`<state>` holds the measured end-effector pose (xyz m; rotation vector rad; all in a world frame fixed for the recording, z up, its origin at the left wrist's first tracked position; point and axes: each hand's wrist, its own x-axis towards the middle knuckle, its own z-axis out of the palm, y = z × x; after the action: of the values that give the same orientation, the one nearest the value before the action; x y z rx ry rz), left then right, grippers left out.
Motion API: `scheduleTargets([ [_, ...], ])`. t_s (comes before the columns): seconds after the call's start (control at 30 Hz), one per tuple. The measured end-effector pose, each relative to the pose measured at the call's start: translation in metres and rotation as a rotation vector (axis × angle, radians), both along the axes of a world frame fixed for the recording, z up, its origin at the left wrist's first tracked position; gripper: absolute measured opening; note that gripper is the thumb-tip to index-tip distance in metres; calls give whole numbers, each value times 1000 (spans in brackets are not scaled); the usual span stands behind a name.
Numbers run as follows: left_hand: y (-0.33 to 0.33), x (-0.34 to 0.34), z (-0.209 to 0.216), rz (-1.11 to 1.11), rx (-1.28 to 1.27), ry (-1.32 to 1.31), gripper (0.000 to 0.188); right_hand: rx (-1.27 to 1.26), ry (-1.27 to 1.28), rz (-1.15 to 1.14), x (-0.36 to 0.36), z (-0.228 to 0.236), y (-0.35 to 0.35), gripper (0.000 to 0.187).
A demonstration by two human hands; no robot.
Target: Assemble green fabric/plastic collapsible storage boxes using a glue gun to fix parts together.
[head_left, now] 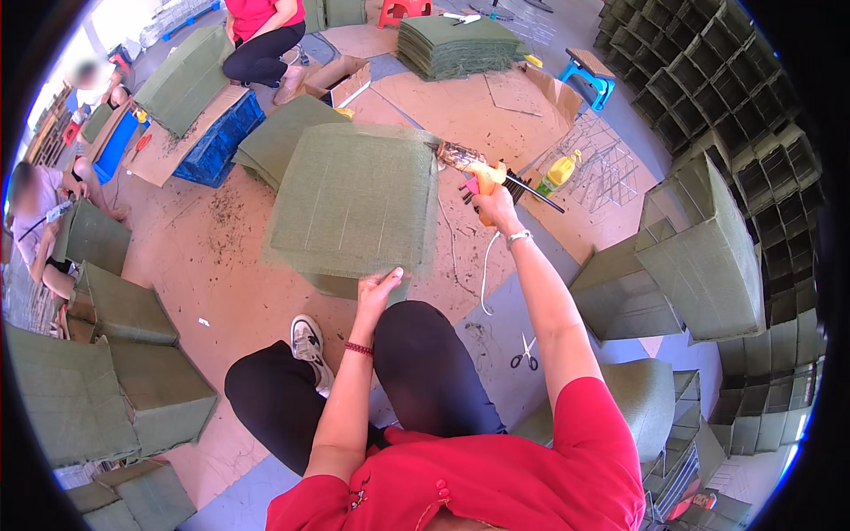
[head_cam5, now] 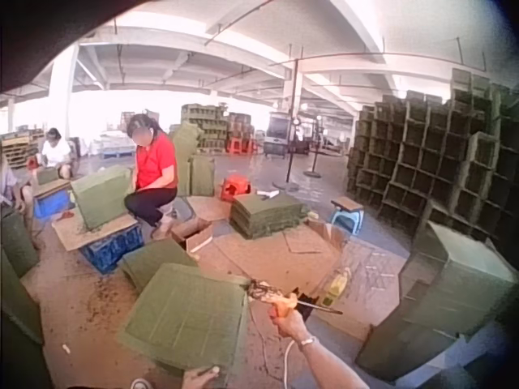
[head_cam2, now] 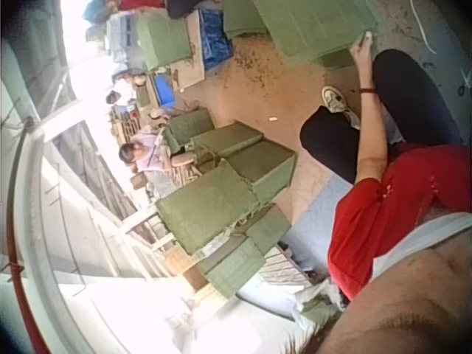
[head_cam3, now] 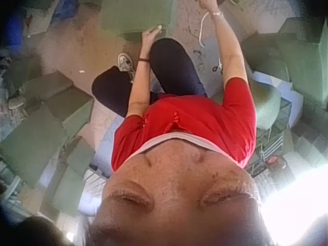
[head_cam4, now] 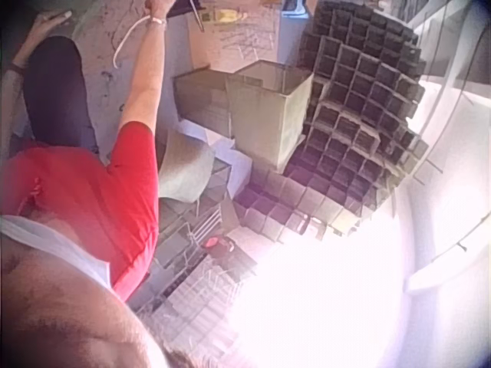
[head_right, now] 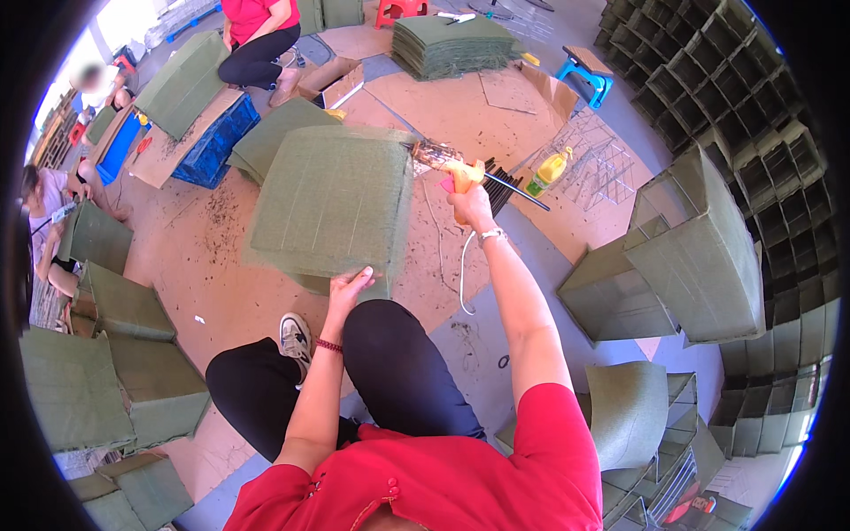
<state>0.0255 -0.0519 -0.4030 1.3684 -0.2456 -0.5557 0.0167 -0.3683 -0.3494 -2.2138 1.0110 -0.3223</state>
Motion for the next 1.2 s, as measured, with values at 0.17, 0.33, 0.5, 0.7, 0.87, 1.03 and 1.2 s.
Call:
scheduleTargets([
  [0.17,0,0,1,11,-26,34,31,66,-2,8,5,-8,-3,48],
  [0.33,0,-3,10,12,-11,61,30,70,-13,50,-13,-9,3,42],
  [0.5,5,-2,5,-8,-43,70,29,60,11,105,-39,3,22,44],
  [0.7,3,-3,11,7,-39,65,28,124,30,148,-87,14,62,50],
  [0.87,3,-2,11,5,-38,66,28,226,47,185,-124,16,86,46],
  [1.03,5,4,1,-43,-46,83,31,147,52,152,-124,4,72,50],
  [1.2,-5,0,3,22,-91,78,29,24,151,68,-106,-18,61,51],
])
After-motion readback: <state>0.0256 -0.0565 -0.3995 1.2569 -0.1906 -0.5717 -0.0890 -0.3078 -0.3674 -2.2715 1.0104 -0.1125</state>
